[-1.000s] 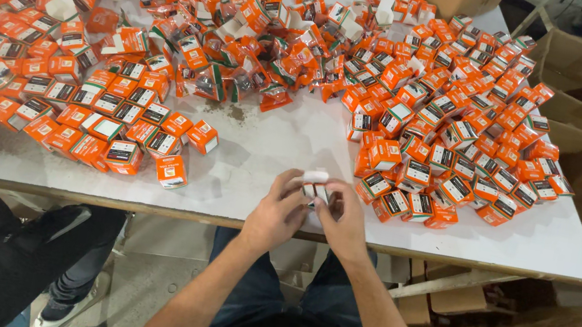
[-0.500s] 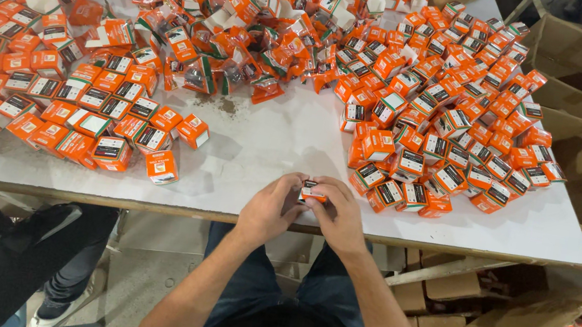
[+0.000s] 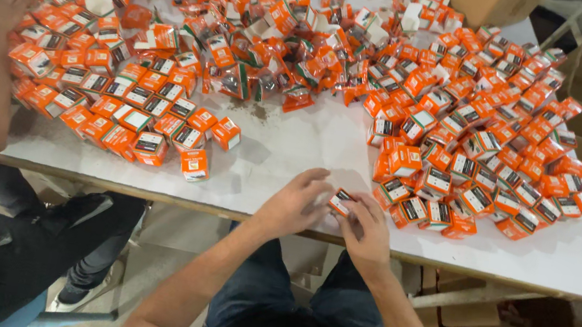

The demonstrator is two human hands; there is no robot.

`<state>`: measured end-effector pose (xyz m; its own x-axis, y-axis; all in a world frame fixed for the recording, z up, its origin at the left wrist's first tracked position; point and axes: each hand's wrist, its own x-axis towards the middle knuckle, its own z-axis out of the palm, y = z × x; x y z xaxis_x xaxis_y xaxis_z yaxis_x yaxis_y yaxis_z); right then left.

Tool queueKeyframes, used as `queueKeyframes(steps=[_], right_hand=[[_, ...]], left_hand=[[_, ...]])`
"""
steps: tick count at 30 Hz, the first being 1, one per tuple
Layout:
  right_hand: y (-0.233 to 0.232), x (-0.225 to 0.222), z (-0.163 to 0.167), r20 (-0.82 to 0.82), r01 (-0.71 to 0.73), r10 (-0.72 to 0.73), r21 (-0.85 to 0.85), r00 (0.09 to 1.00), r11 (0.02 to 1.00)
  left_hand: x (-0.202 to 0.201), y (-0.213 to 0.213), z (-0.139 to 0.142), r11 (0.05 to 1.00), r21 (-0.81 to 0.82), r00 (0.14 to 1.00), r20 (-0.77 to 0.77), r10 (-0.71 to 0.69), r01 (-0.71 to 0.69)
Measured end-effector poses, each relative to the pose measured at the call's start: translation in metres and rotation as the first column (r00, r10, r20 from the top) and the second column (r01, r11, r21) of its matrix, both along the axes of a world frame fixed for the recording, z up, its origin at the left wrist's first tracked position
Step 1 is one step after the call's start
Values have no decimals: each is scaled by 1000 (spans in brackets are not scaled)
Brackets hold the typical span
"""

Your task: The person picks small orange packaged boxes one at a time from a large pile on a white table, opens each white paper wrapper, and places the opened item aside while sorting through the pile. Other workers at the same table handle and move the packaged items into nearby boxes and a blue bin.

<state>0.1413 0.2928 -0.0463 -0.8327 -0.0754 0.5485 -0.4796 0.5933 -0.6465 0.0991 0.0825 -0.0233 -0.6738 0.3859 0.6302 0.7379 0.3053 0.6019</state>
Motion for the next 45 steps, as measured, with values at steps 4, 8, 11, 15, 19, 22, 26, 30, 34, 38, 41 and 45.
queueKeyframes(steps=[4,8,11,15,19,22,26,30,34,38,41,45], right_hand=[[26,7,17,-210,165,-175,-62,962,984],[56,4,41,-294,434,-390,102,873,895],[56,-13,55,-379,521,-415,240,827,819],[23,-24,53,-494,518,-364,220,790,826],[-32,-50,40,-282,195,-143,167,949,966],[-72,-92,36,-153,-82,120,231,981,969],[-102,-127,31,21,-86,86,439,996,895],[-104,-130,20,-11,-52,61,381,998,923],[-103,-124,5,-67,-7,40,438,997,899],[-90,-121,1,-58,-100,129,358,990,928],[-80,-114,6,52,-170,165,129,985,977],[-69,-90,12,336,11,58,-198,940,980]], left_hand=[[-84,-32,24,930,-77,928,-138,347,-359],[-167,-66,37,736,-271,784,-225,579,-621],[-195,-67,40,687,-335,763,-228,605,-645],[-199,-57,25,735,-492,867,-90,490,-466],[-165,-50,16,852,-514,994,-19,104,-99],[-165,-58,27,925,-371,962,272,27,79],[-216,-111,64,736,-381,805,-39,592,-559],[-245,-164,75,501,-397,629,-334,702,-769],[-255,-168,64,370,-556,606,-328,725,-744],[-256,-159,68,386,-404,550,-474,688,-829],[-238,-151,87,527,-231,528,-665,528,-818],[-166,-105,84,815,-270,804,-484,345,-512]])
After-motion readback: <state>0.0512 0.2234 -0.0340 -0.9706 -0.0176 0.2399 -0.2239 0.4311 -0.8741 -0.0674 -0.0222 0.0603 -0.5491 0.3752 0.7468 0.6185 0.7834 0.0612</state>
